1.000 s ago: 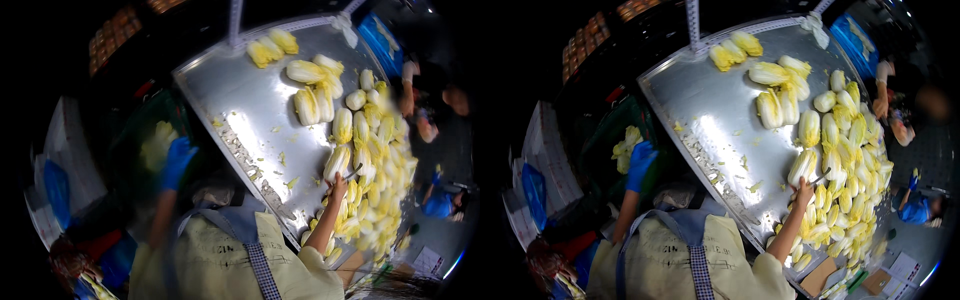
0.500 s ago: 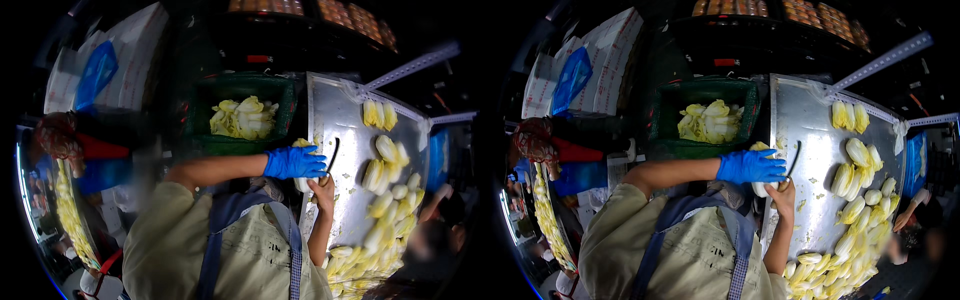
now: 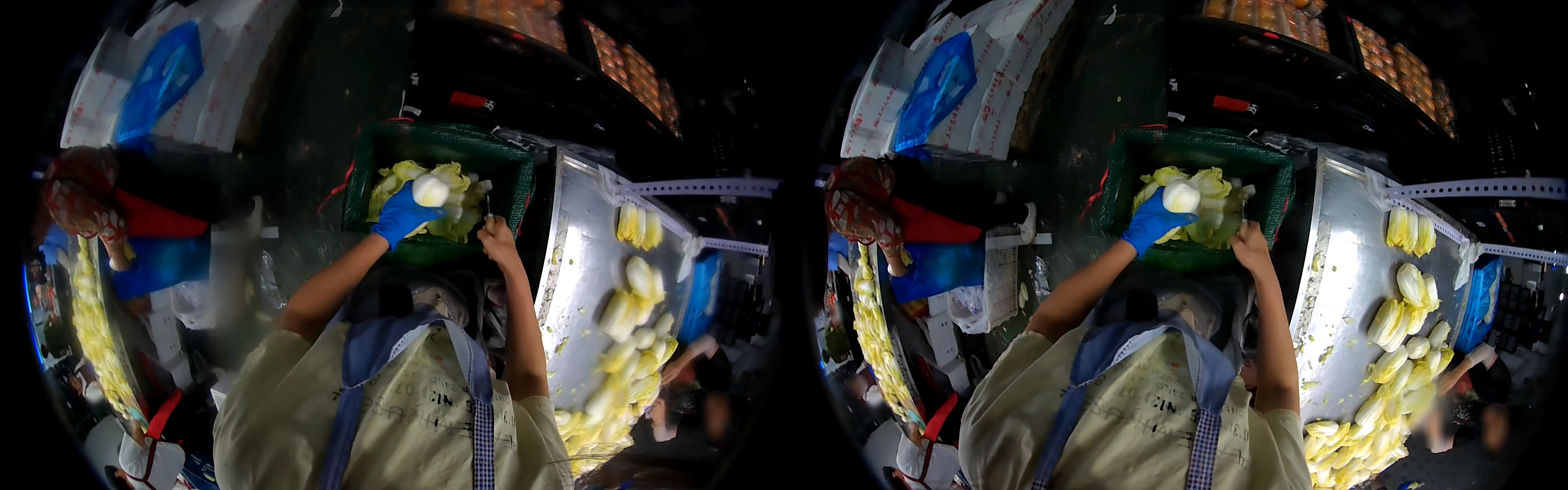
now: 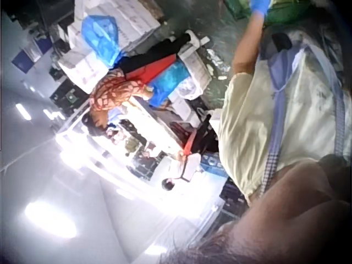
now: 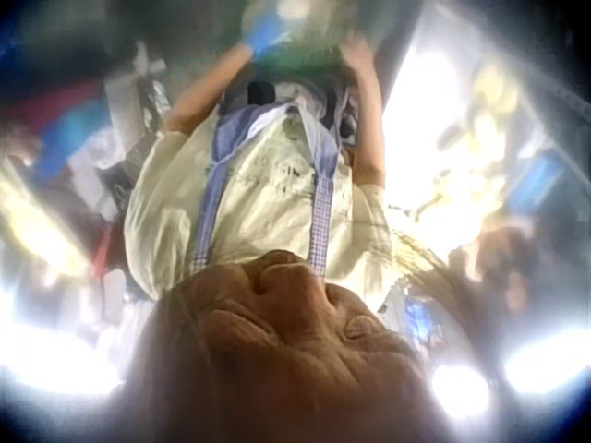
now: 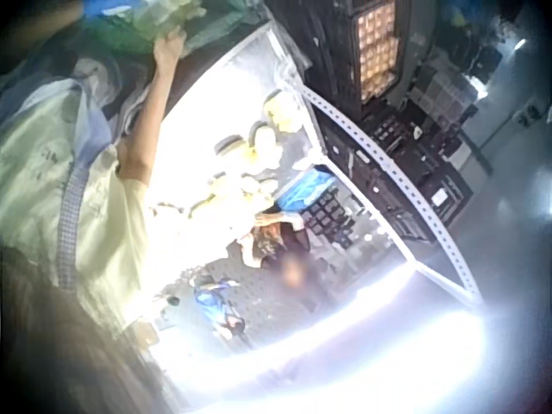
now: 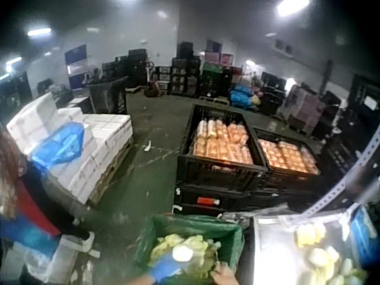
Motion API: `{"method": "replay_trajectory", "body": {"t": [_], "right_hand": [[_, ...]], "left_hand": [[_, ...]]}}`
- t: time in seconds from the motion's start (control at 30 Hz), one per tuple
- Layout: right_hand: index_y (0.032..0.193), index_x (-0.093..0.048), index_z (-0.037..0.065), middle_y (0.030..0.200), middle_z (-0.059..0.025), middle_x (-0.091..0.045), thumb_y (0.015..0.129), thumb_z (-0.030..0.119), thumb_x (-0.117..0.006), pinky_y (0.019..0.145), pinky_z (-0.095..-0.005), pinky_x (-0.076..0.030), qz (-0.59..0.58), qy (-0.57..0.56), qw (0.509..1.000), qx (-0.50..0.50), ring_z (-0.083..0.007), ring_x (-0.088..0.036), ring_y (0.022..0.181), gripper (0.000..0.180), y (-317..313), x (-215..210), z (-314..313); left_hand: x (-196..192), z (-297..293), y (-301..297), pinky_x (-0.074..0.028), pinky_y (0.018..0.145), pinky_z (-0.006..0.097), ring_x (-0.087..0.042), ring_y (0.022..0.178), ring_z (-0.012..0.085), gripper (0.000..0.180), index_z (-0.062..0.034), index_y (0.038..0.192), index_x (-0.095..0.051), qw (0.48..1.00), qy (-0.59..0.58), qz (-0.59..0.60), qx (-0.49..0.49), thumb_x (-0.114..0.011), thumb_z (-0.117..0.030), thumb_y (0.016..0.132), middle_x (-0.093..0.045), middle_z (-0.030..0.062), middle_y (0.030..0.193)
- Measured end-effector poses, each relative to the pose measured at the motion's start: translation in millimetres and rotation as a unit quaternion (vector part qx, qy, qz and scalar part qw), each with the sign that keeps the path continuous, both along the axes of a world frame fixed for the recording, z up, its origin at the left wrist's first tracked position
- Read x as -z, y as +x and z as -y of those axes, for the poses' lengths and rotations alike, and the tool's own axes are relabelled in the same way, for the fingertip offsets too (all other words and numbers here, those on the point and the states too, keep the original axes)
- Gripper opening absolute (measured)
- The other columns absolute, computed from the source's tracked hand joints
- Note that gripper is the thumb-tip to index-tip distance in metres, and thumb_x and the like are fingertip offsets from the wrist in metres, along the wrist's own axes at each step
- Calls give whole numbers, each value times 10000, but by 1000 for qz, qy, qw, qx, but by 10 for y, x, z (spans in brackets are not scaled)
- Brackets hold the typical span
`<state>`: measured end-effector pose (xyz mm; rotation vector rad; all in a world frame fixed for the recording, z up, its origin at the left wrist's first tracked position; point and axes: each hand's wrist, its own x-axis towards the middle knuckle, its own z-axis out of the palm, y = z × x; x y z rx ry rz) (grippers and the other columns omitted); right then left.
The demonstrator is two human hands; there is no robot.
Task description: The person holds heads of cabbage and trims the bottom stems with a knife before placing the cabbages into a green crate.
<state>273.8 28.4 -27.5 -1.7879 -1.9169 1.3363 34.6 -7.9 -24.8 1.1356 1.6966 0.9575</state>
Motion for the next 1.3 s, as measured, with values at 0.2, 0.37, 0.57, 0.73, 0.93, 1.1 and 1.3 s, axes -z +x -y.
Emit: {"method": "replay_trajectory", "body": {"t": [0.2, 0.37, 0.57, 0.73, 0.93, 1.1, 1.3], "right_hand": [[1077, -486, -73, 864, -229, -582, 847, 188, -497, 615, -413, -480, 245, 6, 959, -144, -316, -613, 704, 348, -277, 670, -618], [1115, -504, -66, 1063, -273, -537, 869, 147, -424, 710, -400, -484, 318, -115, 923, -186, -324, -598, 867, 335, -558, 832, -1066], [1167, -497, -29, 1169, -252, -505, 857, 132, -406, 786, -406, -466, 256, -151, 915, -274, -329, -583, 942, 361, -950, 1729, -866], [1027, -611, 14, 1050, -205, -592, 803, 174, -497, 817, -393, -454, 181, -268, 869, -374, -324, -569, 992, 297, -1298, 2103, -48], [997, -618, 25, 971, -183, -625, 776, 186, -518, 731, -428, -464, 83, -117, 921, -362, -346, -601, 884, 292, -1125, 2218, 582], [959, -582, 6, 755, -166, -612, 859, 242, -458, 502, -369, -426, 201, -316, 851, -369, -251, -595, 644, 284, -1125, 851, -266], [990, -488, -5, 703, -153, -556, 876, 249, -442, 486, -358, -428, 28, -311, 944, -110, -227, -562, 561, 282, -645, 181, -381]], "left_hand": [[618, 246, -133, -483, 678, 308, -592, 776, 174, 488, -30, 1012, -587, 950, -141, 245, -134, -797, -221, 614, -619, 67, 889], [315, 378, -193, -474, 710, 300, -591, 797, 164, 455, -31, 1026, -589, 905, -135, 354, -194, -780, -203, 649, -618, 57, 915], [169, 342, -218, -469, 713, 294, -584, 791, 155, 437, -38, 1030, -592, 906, -149, 315, -242, -769, -208, 668, -614, 46, 906], [263, 315, -213, -469, 674, 299, -582, 751, 151, 400, -48, 1006, -601, 900, -173, 295, -271, -759, -213, 678, -614, 42, 878], [273, 194, -194, -466, 668, 292, -577, 737, 137, 389, -45, 986, -610, 872, -151, 349, -307, -765, -213, 671, -611, 29, 868], [277, 203, -157, -466, 712, 288, -582, 776, 137, 392, -54, 1013, -606, 837, -136, 419, -325, -755, -204, 684, -609, 23, 895], [156, 150, -211, -477, 767, 314, -592, 864, 163, 449, -49, 1104, -559, 808, -95, 508, -282, -731, -152, 703, -606, 41, 967]]}}
